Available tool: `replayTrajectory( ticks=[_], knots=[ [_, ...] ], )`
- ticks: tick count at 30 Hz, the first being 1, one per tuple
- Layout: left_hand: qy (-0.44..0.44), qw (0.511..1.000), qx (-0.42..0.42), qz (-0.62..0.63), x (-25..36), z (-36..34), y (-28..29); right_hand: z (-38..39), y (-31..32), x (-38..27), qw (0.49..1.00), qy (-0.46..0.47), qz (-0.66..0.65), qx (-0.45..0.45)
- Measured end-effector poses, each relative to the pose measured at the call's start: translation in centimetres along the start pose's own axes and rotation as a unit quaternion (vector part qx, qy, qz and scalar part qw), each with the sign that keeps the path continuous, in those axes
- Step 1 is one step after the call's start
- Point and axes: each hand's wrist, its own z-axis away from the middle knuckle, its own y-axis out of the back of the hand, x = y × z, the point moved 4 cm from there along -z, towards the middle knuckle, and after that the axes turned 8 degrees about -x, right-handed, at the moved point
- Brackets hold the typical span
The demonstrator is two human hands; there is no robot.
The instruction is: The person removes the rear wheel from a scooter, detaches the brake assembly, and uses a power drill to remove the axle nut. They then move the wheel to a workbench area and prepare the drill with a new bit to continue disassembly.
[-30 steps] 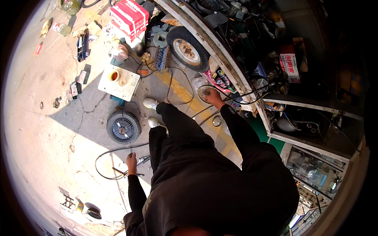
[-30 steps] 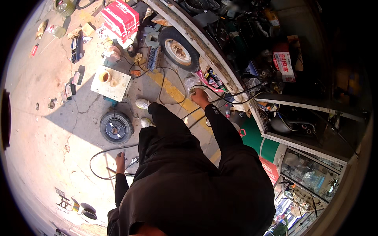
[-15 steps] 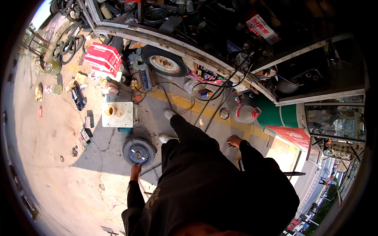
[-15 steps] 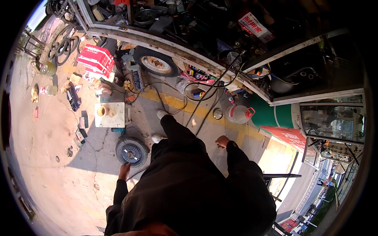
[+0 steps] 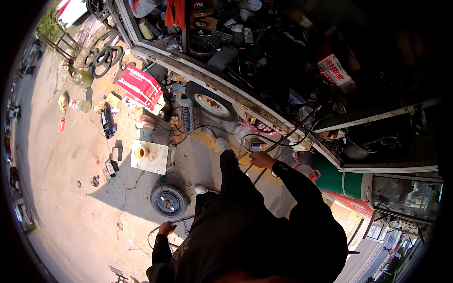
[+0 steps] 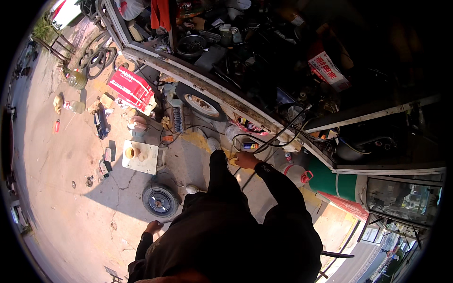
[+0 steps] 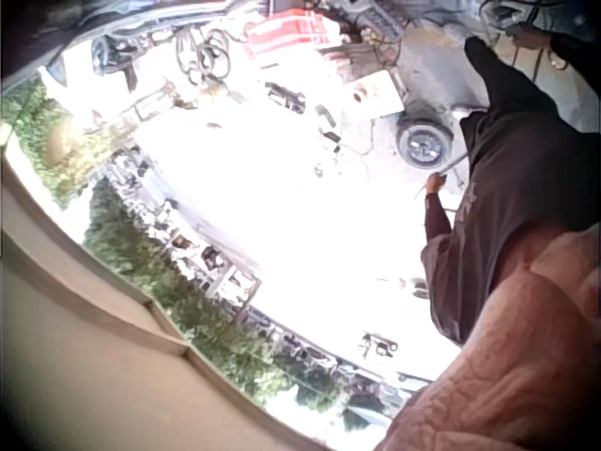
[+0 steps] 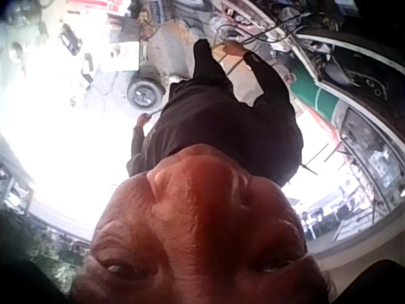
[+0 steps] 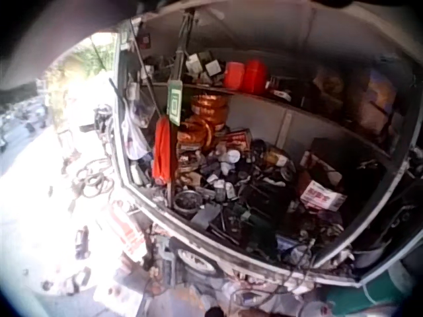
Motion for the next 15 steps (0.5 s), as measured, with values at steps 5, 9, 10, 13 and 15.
replayTrajectory(
  ticks=[5, 9, 10, 13, 15],
  knots=[
    [-0.094, 0.942, 0.210, 0.246, 10.7, -3.9, 7.0, -7.2, 10.3, 2.7, 0.979, 0.050, 0.184, -0.071],
    [-0.147, 0.917, 0.233, 0.288, 18.7, -5.0, 10.7, -13.6, 16.6, 1.7, 0.989, 0.002, 0.142, -0.027],
    [-0.148, 0.921, 0.239, 0.270, 21.0, -5.6, 11.3, -14.3, 18.0, 2.6, 0.994, 0.011, 0.105, 0.016],
    [-0.135, 0.907, 0.289, 0.275, 23.6, -4.7, 10.7, -15.7, 20.4, 0.8, 0.997, 0.048, 0.035, 0.043],
    [-0.073, 0.902, 0.239, 0.352, 22.1, -4.6, 8.1, -15.7, 20.4, -1.6, 0.998, 0.060, 0.011, 0.035]
  ],
)
